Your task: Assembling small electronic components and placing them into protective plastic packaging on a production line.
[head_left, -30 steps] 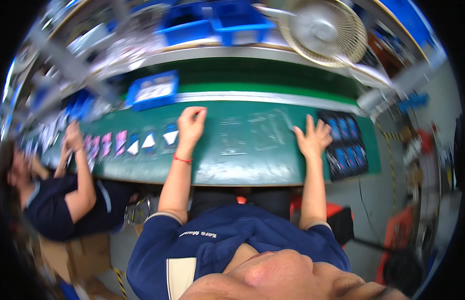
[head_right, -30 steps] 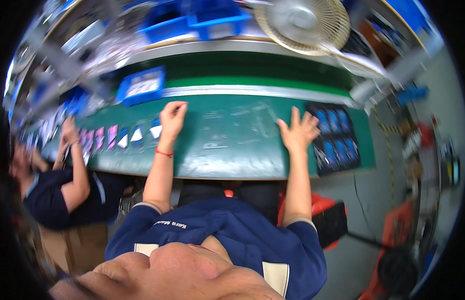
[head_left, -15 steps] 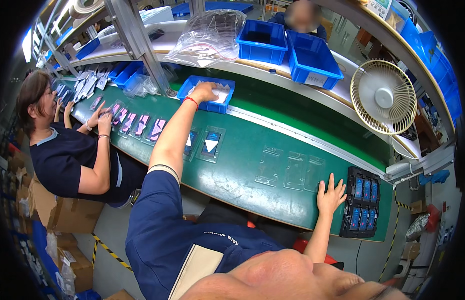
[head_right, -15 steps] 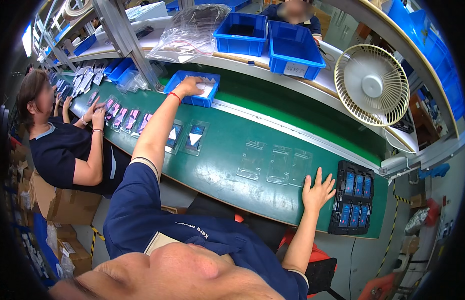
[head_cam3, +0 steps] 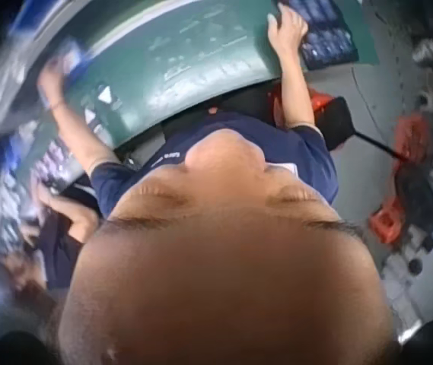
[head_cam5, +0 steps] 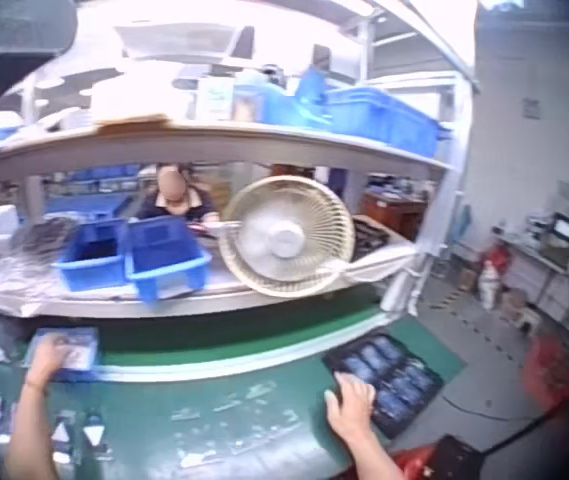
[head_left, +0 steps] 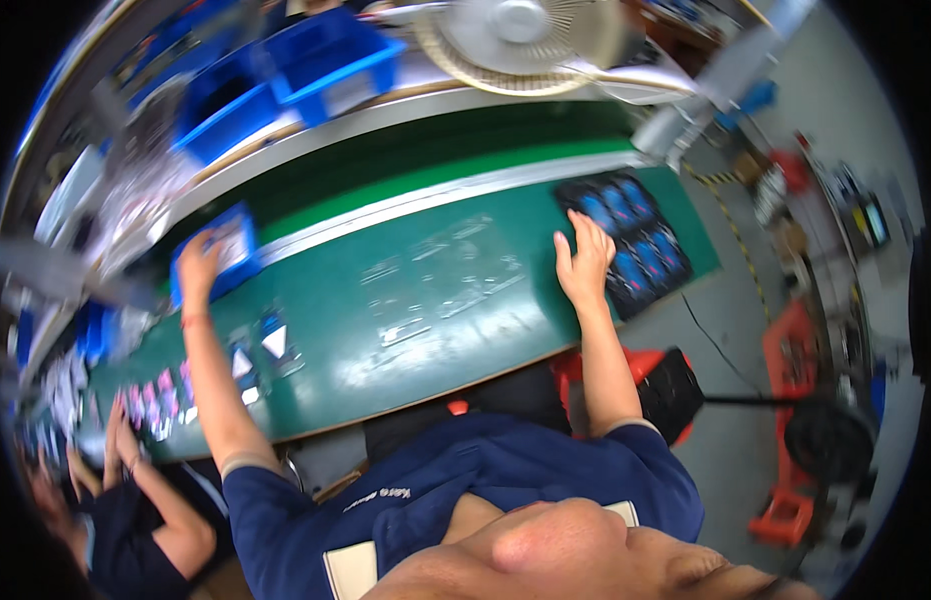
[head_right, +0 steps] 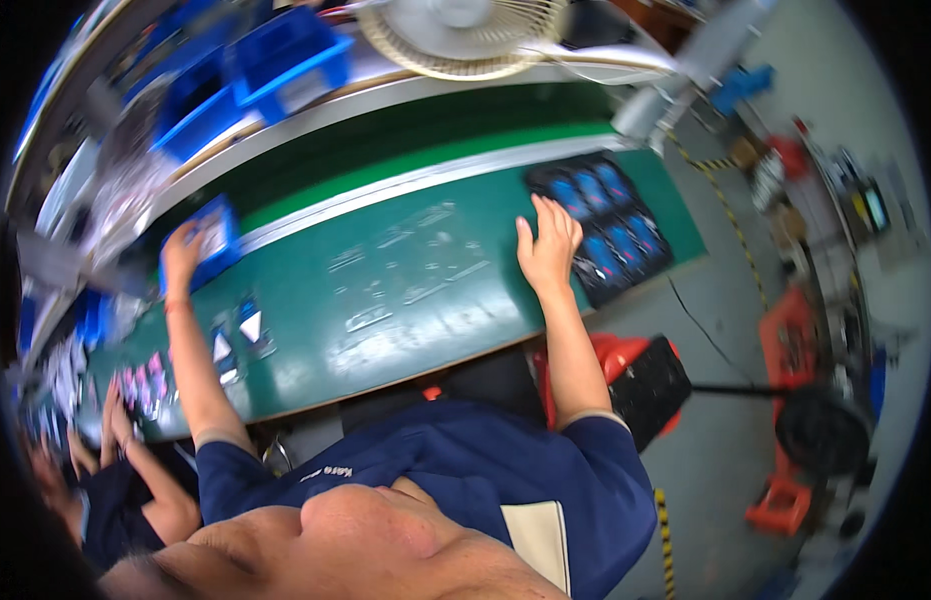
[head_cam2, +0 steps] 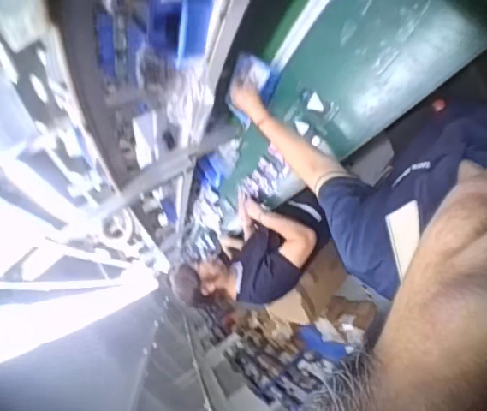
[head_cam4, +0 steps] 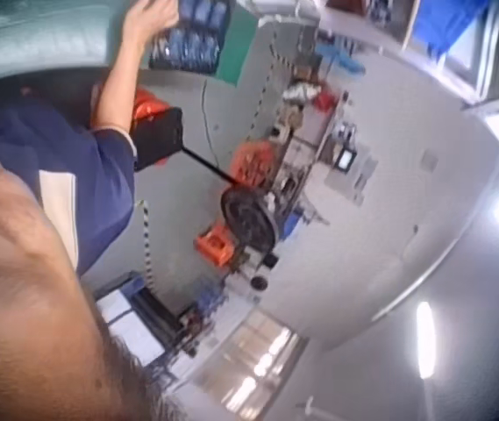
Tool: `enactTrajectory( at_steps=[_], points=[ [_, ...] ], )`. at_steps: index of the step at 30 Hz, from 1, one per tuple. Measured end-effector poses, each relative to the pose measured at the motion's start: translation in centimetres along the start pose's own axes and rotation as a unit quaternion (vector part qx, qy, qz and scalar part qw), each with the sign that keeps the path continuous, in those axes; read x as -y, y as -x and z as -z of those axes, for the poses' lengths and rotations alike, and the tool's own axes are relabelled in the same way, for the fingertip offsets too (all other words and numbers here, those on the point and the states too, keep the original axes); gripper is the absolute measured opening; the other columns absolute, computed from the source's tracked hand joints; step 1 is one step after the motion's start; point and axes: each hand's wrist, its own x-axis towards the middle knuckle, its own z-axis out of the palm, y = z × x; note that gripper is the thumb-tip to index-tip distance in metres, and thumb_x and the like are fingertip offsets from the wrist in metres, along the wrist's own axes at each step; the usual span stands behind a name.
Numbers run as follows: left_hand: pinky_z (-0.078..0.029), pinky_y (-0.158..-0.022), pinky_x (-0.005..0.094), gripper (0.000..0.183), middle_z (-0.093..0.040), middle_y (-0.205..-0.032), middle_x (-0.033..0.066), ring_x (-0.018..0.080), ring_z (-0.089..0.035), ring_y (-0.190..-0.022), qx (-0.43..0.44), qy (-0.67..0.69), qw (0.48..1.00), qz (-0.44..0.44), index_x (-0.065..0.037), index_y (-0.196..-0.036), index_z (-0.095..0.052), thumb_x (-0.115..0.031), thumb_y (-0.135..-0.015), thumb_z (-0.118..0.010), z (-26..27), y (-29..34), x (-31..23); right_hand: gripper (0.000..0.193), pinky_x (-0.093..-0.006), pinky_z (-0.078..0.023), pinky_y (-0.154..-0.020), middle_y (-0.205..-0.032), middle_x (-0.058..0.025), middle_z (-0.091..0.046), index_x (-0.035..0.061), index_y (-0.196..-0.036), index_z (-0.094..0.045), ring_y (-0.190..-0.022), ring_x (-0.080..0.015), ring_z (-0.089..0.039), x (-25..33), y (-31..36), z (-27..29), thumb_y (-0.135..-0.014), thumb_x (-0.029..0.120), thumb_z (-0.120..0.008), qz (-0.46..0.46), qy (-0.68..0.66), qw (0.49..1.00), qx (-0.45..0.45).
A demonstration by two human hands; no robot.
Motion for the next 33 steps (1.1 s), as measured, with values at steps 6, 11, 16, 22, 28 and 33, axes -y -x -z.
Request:
enactTrajectory(
  at_steps=[6, 11, 16, 22, 28, 33],
  points=[
    [-0.046, -0.084, 0.0316, 0.021, -0.065, -0.097, 0.0135, 0.0249, -0.062, -0.093, -0.028, 0.191, 0.981, -0.028, -0.002, -0.1, -0.065, -0.014, -0.082, -0.064, -0.8, 8.7, -15.0, 0.024, -0.0448, -0.038, -0.087, -0.098, -0.0123, -0.065, 0.0101, -0.097, -0.066, -0.099, -0.0312, -0.057, -11.7, -5.2, 4.2, -0.076, 0.023, -0.065, -0.218, 0.119, 0.966, 0.07],
    [-0.047, -0.085, 0.0352, 0.013, -0.064, -0.099, 0.0138, 0.0272, -0.062, -0.094, 0.031, 0.277, 0.957, -0.084, -0.002, -0.09, -0.066, -0.008, -0.079, -0.066, -4.2, 16.8, -22.3, 0.04, -0.044, -0.035, -0.094, -0.113, -0.0131, -0.059, 0.0114, -0.107, -0.065, -0.111, -0.0304, -0.05, -15.1, -10.0, 2.1, -0.076, 0.037, -0.067, -0.326, 0.21, 0.903, 0.184],
    [-0.049, -0.078, 0.0351, 0.008, -0.065, -0.095, 0.0146, 0.0279, -0.062, -0.089, 0.024, 0.277, 0.957, -0.079, -0.001, -0.084, -0.066, -0.004, -0.078, -0.064, -5.4, 20.4, -23.7, 0.06, -0.0432, -0.033, -0.1, -0.13, -0.0155, -0.045, 0.0091, -0.116, -0.059, -0.123, -0.0324, -0.039, -15.8, -12.2, 0.8, -0.072, 0.047, -0.07, -0.35, 0.241, 0.868, 0.257],
    [-0.047, -0.078, 0.0368, 0.007, -0.063, -0.092, 0.0138, 0.0295, -0.059, -0.088, -0.025, 0.245, 0.959, -0.137, 0.0, -0.084, -0.064, -0.002, -0.077, -0.063, -6.2, 20.6, -25.0, 0.049, -0.041, -0.034, -0.1, -0.13, -0.0134, -0.047, 0.0101, -0.116, -0.06, -0.122, -0.0327, -0.042, -15.4, -12.9, 1.0, -0.072, 0.031, -0.067, -0.374, 0.231, 0.861, 0.257],
    [-0.047, -0.076, 0.0378, 0.008, -0.062, -0.092, 0.0134, 0.0303, -0.058, -0.086, -0.027, 0.222, 0.961, -0.161, 0.0, -0.083, -0.064, -0.001, -0.075, -0.063, -6.2, 20.8, -24.8, 0.06, -0.0398, -0.034, -0.1, -0.133, -0.0119, -0.045, 0.0132, -0.122, -0.056, -0.124, -0.0312, -0.039, -15.4, -14.2, 1.5, -0.069, 0.037, -0.072, -0.396, 0.228, 0.831, 0.317],
    [-0.047, -0.076, 0.0378, 0.007, -0.062, -0.091, 0.0133, 0.0302, -0.058, -0.085, -0.033, 0.227, 0.96, -0.163, 0.0, -0.083, -0.063, -0.002, -0.075, -0.063, -6.6, 20.9, -24.9, 0.065, -0.0409, -0.041, -0.096, -0.126, -0.0174, -0.052, 0.0025, -0.126, -0.045, -0.117, -0.0316, -0.05, -18.3, -13.2, 0.3, -0.072, 0.03, -0.07, -0.409, 0.155, 0.858, 0.271]
  ],
)
